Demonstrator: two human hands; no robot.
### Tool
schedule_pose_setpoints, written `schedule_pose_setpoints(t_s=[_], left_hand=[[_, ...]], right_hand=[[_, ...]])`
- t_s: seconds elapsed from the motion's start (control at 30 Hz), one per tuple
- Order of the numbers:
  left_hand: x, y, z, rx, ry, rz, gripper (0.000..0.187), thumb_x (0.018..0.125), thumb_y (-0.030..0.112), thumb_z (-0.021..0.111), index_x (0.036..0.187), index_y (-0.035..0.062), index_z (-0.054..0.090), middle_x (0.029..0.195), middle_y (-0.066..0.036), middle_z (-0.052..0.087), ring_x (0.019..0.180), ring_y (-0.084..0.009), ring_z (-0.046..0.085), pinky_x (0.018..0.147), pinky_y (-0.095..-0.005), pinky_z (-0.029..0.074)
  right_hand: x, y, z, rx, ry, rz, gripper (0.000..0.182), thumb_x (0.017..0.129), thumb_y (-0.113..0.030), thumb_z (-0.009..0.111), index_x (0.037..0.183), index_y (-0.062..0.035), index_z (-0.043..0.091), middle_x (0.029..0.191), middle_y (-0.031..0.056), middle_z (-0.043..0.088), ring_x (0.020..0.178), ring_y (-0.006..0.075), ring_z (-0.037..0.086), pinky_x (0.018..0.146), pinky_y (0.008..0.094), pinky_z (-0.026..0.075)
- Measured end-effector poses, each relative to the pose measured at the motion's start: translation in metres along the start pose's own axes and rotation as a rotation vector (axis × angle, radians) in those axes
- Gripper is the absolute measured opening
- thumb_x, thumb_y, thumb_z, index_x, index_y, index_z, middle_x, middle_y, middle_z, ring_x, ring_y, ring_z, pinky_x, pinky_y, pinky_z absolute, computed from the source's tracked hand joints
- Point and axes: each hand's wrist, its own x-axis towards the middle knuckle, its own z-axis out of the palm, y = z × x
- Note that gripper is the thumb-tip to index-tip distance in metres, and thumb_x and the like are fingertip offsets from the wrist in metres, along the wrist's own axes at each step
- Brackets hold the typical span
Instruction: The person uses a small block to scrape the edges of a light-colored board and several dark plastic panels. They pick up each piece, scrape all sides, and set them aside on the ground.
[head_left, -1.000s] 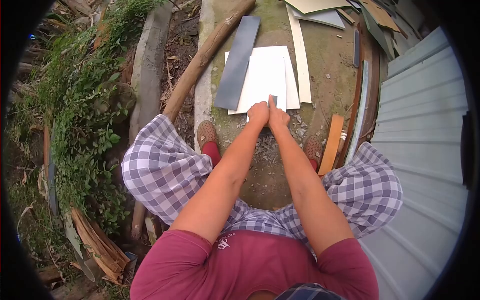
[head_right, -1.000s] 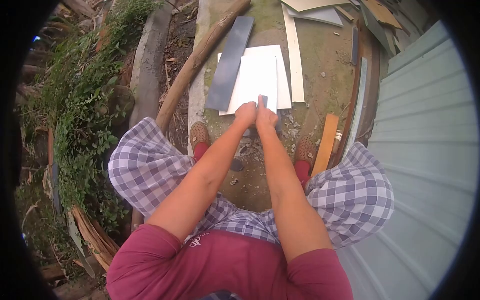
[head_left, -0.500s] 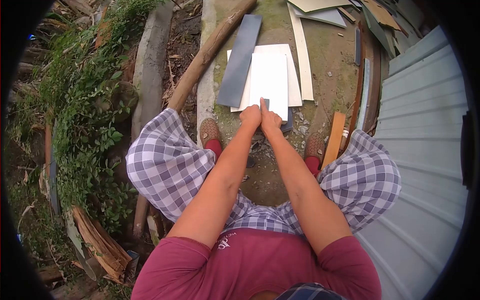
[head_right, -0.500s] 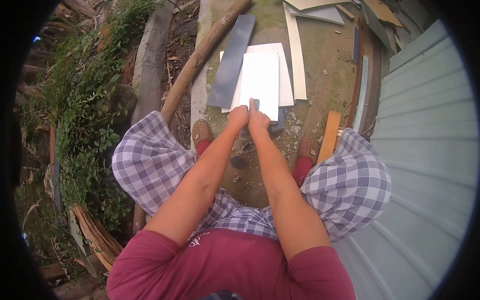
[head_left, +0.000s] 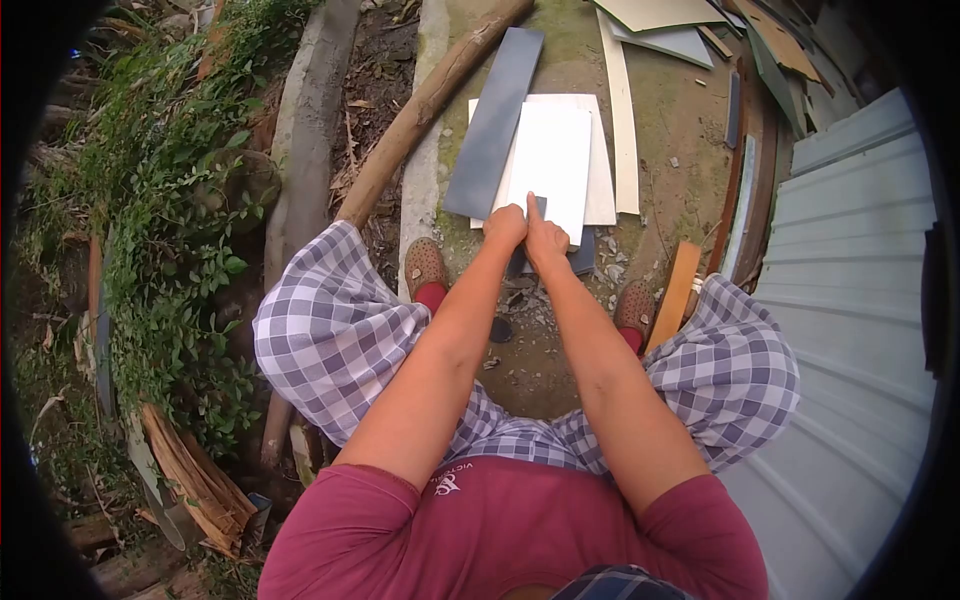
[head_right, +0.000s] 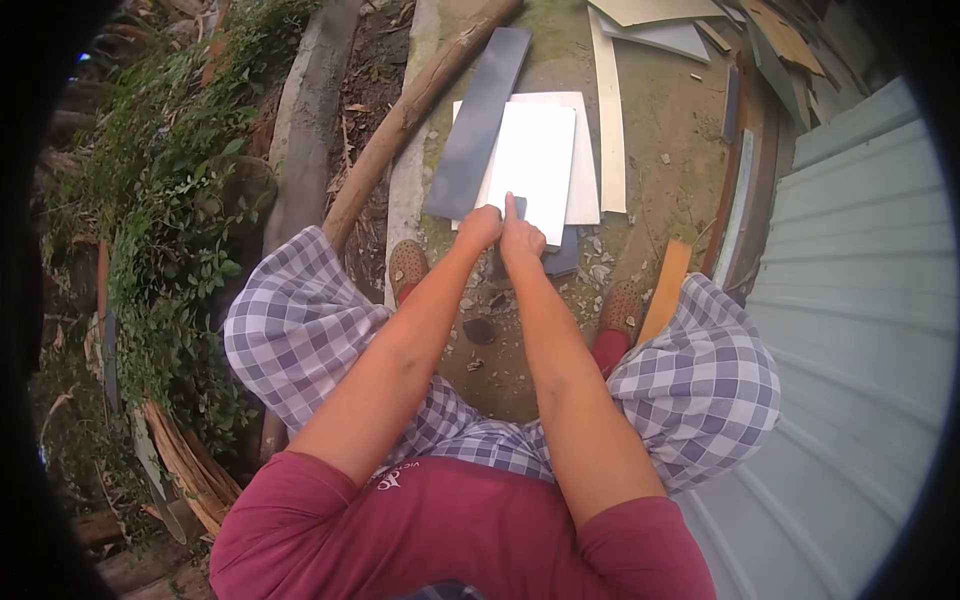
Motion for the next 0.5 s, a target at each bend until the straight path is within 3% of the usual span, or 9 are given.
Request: schedule_pose_setpoints(t_s=[0.1, 0.3, 0.37, 0.4, 0.5], left_hand=[[-0.007, 0.001, 0.0, -0.032, 0.036, -0.004, 0.027, 0.08, 0.028, 0.053, 0.091, 0.0072, 0.065, 0.1, -0.017, 0.064, 0.094, -0.0341, 0.06, 0.079, -0.044, 0.047], [-0.062, 0.012, 0.017, -0.312, 0.29, -0.095, 0.041, 0.077, 0.033, 0.065, 0.101, 0.0029, 0.051, 0.096, -0.02, 0.061, 0.095, -0.0351, 0.058, 0.079, -0.0433, 0.046], [-0.068, 0.009, 0.032, -0.336, 0.556, -0.119, 0.048, 0.076, 0.032, 0.067, 0.106, 0.0032, 0.043, 0.102, -0.021, 0.052, 0.099, -0.0367, 0.053, 0.08, -0.0447, 0.045], [-0.068, 0.003, 0.036, -0.342, 0.557, -0.158, 0.051, 0.076, 0.033, 0.067, 0.108, 0.0023, 0.042, 0.104, -0.019, 0.046, 0.102, -0.037, 0.048, 0.081, -0.0453, 0.044], [-0.052, -0.023, 0.05, -0.506, 0.383, -0.338, 0.055, 0.076, 0.034, 0.066, 0.114, 0.0002, 0.046, 0.114, -0.022, 0.048, 0.109, -0.0379, 0.047, 0.087, -0.0445, 0.043]], right_hand=[[-0.002, 0.0, 0.0, 0.028, 0.02, -0.003, 0.065, 0.087, -0.023, 0.043, 0.143, -0.0257, 0.011, 0.088, 0.0198, 0.065, 0.08, 0.0327, 0.064, 0.069, 0.0423, 0.049], [-0.026, 0.011, 0.014, 0.072, 0.068, 0.038, 0.061, 0.089, -0.031, 0.04, 0.143, -0.0269, 0.013, 0.089, 0.0215, 0.064, 0.081, 0.0354, 0.063, 0.071, 0.0451, 0.048], [-0.047, 0.018, 0.01, 0.076, 0.076, 0.033, 0.067, 0.086, -0.038, 0.045, 0.143, -0.0251, 0.012, 0.089, 0.0227, 0.064, 0.081, 0.0373, 0.063, 0.072, 0.0469, 0.047], [-0.057, 0.021, 0.01, 0.043, 0.063, 0.034, 0.07, 0.084, -0.039, 0.047, 0.143, -0.0245, 0.012, 0.09, 0.0234, 0.063, 0.082, 0.038, 0.063, 0.073, 0.0475, 0.047], [-0.088, 0.03, 0.014, -0.027, 0.049, 0.017, 0.074, 0.082, -0.04, 0.05, 0.143, -0.0242, 0.012, 0.092, 0.0263, 0.062, 0.085, 0.0407, 0.061, 0.075, 0.0489, 0.046]])
